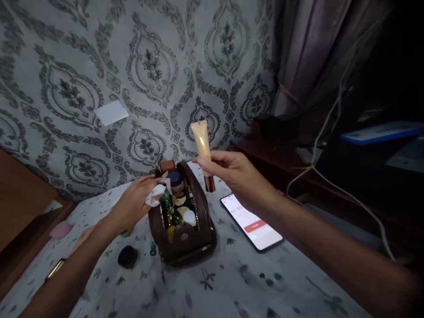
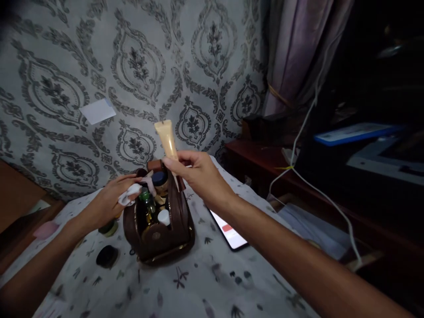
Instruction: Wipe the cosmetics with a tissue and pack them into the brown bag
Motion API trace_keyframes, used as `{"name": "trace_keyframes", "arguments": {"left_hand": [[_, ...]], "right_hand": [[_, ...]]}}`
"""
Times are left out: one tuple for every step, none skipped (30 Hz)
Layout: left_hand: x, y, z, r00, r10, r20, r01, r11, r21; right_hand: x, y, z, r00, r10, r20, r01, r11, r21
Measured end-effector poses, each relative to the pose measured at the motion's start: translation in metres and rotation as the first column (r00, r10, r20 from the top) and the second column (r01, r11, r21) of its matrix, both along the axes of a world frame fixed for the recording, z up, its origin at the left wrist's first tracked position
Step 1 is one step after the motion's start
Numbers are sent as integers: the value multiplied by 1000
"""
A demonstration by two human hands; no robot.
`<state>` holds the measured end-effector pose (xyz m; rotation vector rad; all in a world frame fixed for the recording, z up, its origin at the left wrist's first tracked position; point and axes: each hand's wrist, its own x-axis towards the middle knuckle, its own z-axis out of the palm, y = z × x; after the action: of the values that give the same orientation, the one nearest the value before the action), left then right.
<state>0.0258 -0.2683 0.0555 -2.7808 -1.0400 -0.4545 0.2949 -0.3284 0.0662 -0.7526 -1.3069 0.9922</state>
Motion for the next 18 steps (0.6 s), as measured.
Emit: {"name": "trace_keyframes", "arguments": {"left_hand": [[-1, 1, -3, 1000, 0, 23, 0, 1000, -5], [-1, 1, -5, 999, 1, 44, -1, 1000, -8], [-1, 1, -6, 998, 4, 61, -4, 1000, -4], [1, 0, -7, 997, 5, 75, -6, 1000, 8], [2, 0, -8, 997, 3, 83, -5, 1000, 24], [4, 0, -8, 997, -4, 82, 1, 999, 34], [6, 1, -7, 997, -15, 74, 13, 999, 37], [7, 1, -7, 998, -29, 63, 27, 999, 35], [9, 1, -6, 998, -41, 50, 39, 999, 27], [10, 1, -5, 998, -49, 37, 49, 999, 18], [11, 1, -4, 998, -51, 32, 51, 999, 16], [12, 1, -3, 998, -48, 34, 48, 999, 21], [13, 0, -3, 998, -43, 41, 42, 999, 26], [14, -1, -2, 998, -32, 49, 30, 999, 26], [15, -2, -2, 998, -17, 61, 15, 1000, 25], [16, -2, -2, 997, -1, 74, -1, 1000, 24], [17, -3, -3, 997, 11, 83, -13, 1000, 21], [17, -3, -3, 996, 18, 86, -19, 1000, 20]], "right_hand": [[-1, 11, 2, 1000, -16, 19, 15, 999, 31], [-3, 23, 3, 998, -36, 42, 34, 997, 65], [-5, 34, 5, 996, -63, 68, 56, 993, 102], [-8, 45, 6, 991, -89, 104, 74, 987, 140], [-10, 55, 7, 982, -117, 148, 90, 980, 178], [-13, 65, 7, 970, -145, 197, 102, 972, 212], [-15, 73, 7, 954, -173, 245, 114, 964, 238], [-18, 81, 7, 936, -195, 291, 121, 960, 253], [-20, 88, 7, 919, -204, 337, 120, 959, 255], [-23, 94, 7, 902, -203, 380, 113, 962, 247], [-26, 100, 6, 887, -197, 418, 104, 967, 234], [-30, 104, 6, 871, -184, 456, 92, 972, 218], [-33, 108, 6, 856, -167, 490, 77, 977, 198], [-37, 112, 6, 842, -150, 519, 65, 982, 178], [-41, 115, 6, 830, -136, 541, 59, 986, 158], [-45, 118, 6, 820, -129, 558, 60, 988, 140], [-49, 120, 6, 814, -126, 567, 65, 990, 126], [-53, 122, 7, 808, -122, 576, 70, 991, 111]]}}
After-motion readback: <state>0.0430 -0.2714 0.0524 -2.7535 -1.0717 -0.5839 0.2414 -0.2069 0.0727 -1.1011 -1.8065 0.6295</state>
